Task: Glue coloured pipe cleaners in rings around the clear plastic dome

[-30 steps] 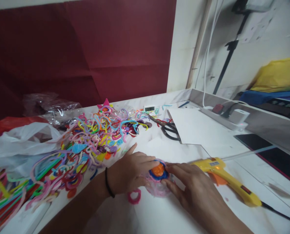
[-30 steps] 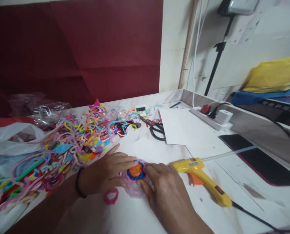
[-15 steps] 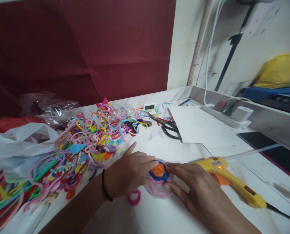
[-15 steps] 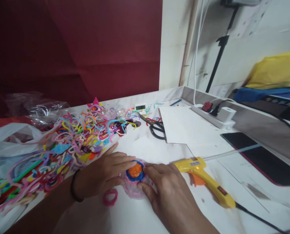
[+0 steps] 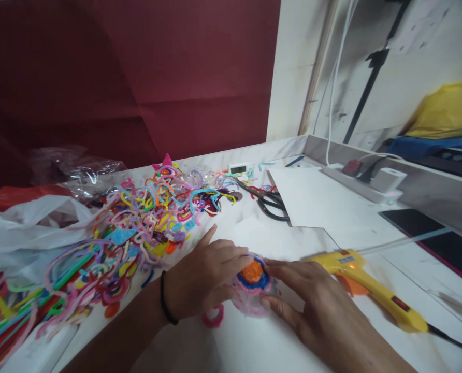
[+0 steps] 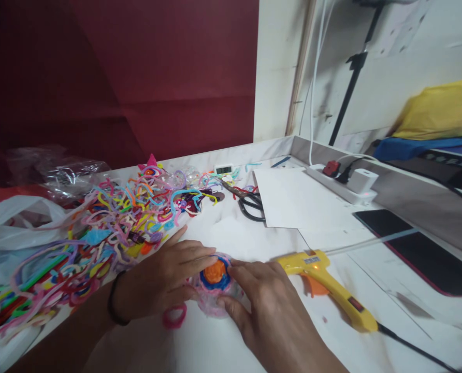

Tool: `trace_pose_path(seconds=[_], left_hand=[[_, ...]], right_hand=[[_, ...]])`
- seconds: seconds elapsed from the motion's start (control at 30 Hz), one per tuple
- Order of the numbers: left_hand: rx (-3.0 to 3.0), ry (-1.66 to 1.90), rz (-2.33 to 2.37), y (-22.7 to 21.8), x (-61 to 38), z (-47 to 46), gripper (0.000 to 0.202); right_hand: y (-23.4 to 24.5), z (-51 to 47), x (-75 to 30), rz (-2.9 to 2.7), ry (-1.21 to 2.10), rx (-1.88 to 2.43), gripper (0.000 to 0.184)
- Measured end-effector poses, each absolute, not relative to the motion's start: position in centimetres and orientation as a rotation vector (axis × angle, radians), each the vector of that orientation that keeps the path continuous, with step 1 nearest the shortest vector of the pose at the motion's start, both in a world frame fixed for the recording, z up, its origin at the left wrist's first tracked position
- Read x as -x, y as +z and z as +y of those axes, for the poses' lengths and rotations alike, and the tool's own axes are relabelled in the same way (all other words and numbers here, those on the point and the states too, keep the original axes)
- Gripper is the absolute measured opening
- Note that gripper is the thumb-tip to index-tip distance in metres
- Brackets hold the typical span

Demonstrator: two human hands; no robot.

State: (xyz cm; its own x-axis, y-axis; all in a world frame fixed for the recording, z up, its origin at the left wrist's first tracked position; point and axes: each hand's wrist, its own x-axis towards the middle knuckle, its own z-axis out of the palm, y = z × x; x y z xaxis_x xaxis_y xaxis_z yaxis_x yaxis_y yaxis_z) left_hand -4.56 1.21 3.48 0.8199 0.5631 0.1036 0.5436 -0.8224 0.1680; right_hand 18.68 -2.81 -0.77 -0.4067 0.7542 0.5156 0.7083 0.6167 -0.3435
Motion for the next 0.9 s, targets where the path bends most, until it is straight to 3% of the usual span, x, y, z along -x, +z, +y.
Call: trace_pose_path(seconds=[0.23,0.57,0.9], left_hand=[[-2.864,0.249,0.877,3.4,4.3,1.1,0.044],[-3.011,0.413,0.791,2.4,4.4,1.6,0.030],[-2.971,0.608,0.734,1.5,4.5,2.4,0.036]], right_hand=[[-0.8,-2.7,-18.2,-2.184,0.124,1.163,0.027],[-1.2,-2.4,-17.5,-2.147,0.046,1.161,0.010],[-1.6,-2.2,-17.4,-2.133,0.032,1.171,0.019]])
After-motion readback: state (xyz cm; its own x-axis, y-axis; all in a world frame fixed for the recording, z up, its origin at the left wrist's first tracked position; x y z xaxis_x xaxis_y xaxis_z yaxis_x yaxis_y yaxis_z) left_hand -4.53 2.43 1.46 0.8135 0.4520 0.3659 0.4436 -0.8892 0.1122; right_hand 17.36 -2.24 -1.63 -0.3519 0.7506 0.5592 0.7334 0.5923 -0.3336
